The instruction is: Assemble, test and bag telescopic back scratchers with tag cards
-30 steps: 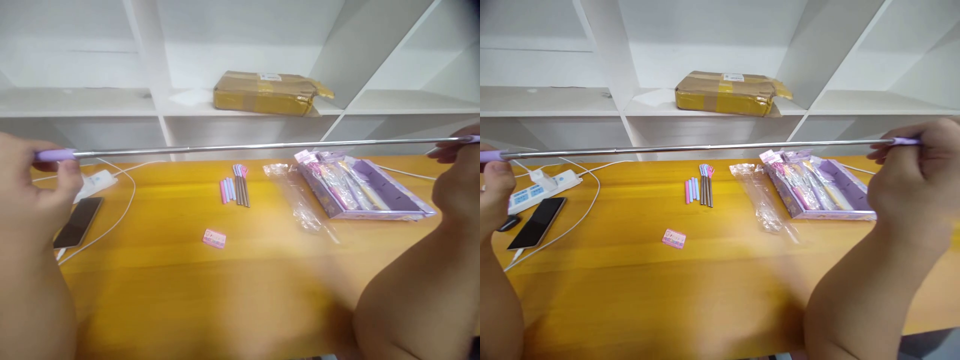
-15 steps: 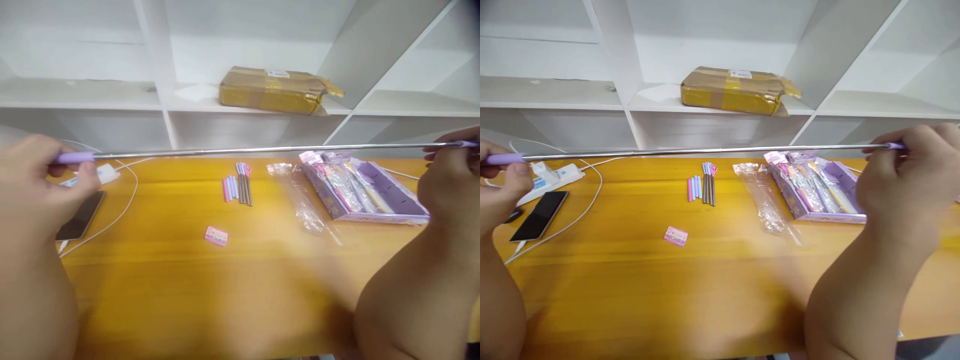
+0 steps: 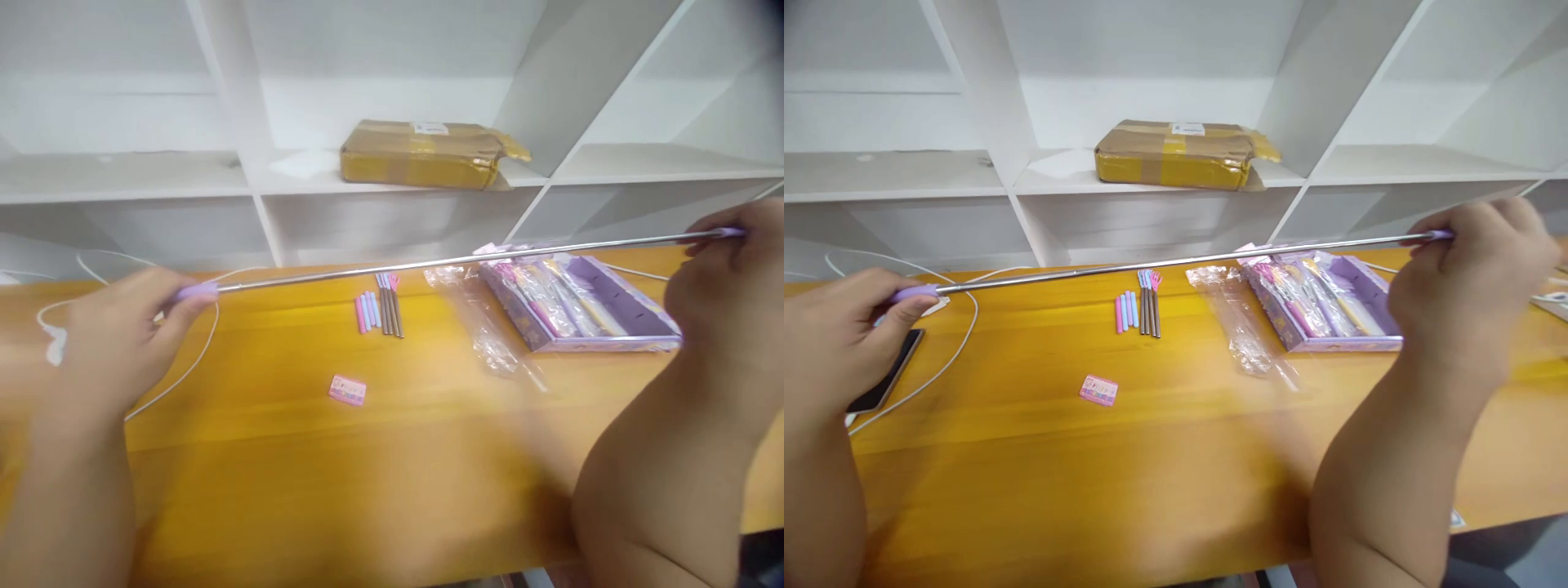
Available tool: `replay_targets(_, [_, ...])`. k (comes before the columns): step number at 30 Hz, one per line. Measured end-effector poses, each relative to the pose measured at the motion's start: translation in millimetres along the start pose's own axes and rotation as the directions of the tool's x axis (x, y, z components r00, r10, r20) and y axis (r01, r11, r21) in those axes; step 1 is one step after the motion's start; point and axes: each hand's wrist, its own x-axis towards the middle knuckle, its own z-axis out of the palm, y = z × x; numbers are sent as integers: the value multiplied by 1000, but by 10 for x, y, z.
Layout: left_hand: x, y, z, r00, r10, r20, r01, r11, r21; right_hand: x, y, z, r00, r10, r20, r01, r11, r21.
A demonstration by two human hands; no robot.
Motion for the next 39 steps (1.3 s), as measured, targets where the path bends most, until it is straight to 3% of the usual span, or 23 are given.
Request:
replay_targets(4, [3,-27,-26,997,-31,73,29,999,33,53,-233,-44,997,-23,-77,24,1000,12])
replay_targets(9, [-42,37,-125,996,-76,-36,77,997,30,62,-289,-116,992,-2,-128,6,999,31])
replay_targets(15, [-60,74,-73,997,11,-71,-8,999,43,77,-398,-248,995,-17,-101,23,998,64])
replay_targets(20, [-66,250,147,980,185,-67,-188,981,-40,35,-789,-274,991,-131,15,129,989,65])
replay_targets(24, [-111,466,402,957,278,-85,-289,943,-167,-117,-1326,-221,938,-275,209,247,957,150])
replay_targets(27, [-158,583,536,962,268,-61,-275,944,-184,-315,-1733,-161,862,-363,353,318,931,180])
replay_targets(30, [-188,630,579,966,256,-29,-257,954,-153,-531,-2052,-100,789,-442,427,395,897,200])
replay_targets(34, [-173,595,544,965,258,-38,-260,963,-74,-713,-2254,-55,728,-479,490,432,876,214])
replay_targets(39, [-159,564,510,953,288,-88,-294,954,-64,-711,-2241,-103,758,-483,438,413,876,250])
